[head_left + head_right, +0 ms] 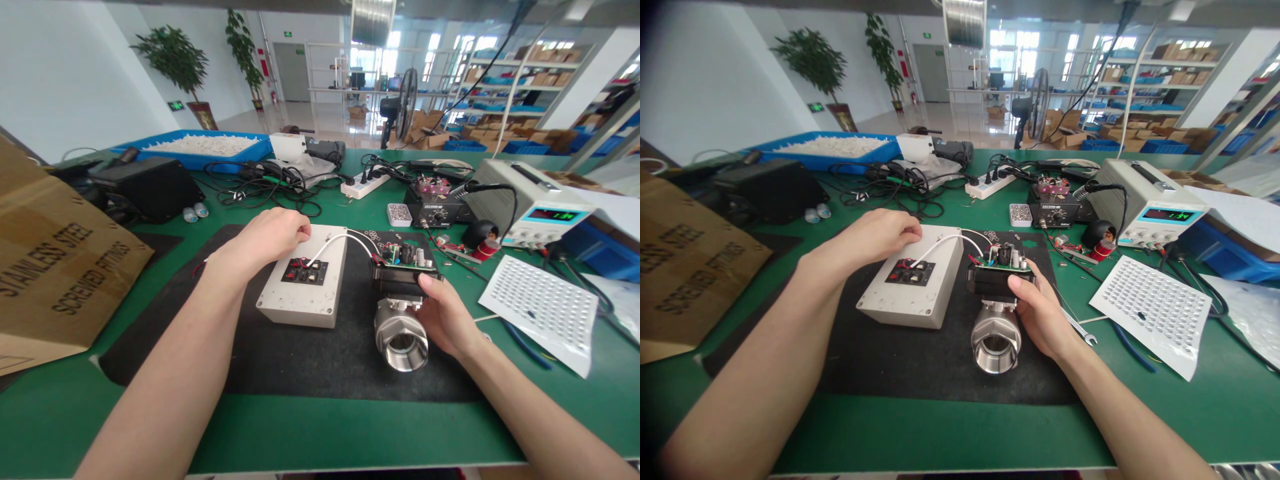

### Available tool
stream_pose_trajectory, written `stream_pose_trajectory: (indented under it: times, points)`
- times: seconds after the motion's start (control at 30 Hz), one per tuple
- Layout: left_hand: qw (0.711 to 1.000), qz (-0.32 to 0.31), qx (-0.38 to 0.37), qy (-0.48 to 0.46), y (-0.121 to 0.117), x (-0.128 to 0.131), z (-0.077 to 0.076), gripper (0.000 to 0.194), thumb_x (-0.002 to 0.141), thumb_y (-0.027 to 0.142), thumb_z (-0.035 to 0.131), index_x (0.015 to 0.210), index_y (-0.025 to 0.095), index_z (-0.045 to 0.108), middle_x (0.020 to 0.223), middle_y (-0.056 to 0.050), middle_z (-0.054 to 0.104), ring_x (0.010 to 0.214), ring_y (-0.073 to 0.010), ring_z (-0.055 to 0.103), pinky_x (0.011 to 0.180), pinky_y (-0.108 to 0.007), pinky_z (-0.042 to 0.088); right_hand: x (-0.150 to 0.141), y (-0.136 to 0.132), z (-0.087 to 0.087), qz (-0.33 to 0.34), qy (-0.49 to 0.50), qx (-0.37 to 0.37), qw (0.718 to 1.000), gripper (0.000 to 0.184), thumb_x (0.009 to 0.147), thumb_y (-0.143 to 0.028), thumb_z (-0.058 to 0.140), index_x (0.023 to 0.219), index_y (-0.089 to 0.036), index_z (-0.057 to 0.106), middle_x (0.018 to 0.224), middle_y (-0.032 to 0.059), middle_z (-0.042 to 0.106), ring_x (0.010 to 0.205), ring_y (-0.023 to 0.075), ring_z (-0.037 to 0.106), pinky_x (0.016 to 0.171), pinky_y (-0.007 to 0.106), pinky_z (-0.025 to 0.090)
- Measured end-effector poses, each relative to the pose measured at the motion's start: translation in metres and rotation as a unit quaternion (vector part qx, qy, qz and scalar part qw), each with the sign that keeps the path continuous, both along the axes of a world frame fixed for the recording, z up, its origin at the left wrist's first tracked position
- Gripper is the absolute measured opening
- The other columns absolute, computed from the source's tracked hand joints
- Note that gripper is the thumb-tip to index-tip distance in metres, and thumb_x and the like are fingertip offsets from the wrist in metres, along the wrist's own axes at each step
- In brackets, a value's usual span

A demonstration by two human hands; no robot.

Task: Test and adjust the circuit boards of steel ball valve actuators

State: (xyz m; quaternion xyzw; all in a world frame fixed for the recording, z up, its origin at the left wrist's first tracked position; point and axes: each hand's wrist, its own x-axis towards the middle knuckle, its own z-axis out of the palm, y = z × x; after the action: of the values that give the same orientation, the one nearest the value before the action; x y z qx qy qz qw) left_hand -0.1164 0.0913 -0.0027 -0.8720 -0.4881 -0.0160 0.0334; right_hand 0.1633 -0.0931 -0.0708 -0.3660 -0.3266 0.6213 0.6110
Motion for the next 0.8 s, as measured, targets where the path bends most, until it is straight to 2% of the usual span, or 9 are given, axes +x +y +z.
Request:
stream_pose_trajectory:
  times: [0.8]
  points:
    - [1.000, -0.005, 0.002, -0.012, -0.0007, -0.0005, -0.0005, 0.022, 0.090, 0.036, 0.056, 0.091, 0.029, 0.077, 0.098, -0.004, 0.080, 0.092, -0.0253, 0.072, 0.073, -0.031, 0.044, -0.0005, -0.0006, 0.0015, 0.003, -0.001, 0.005, 1.000, 0.043, 0.090, -0.038, 0.075, 0.131, -0.028, 0.066, 0.122, 0.0052, 0.078, 0.122, 0.0329, 0.068, 0.109, 0.051, 0.050]
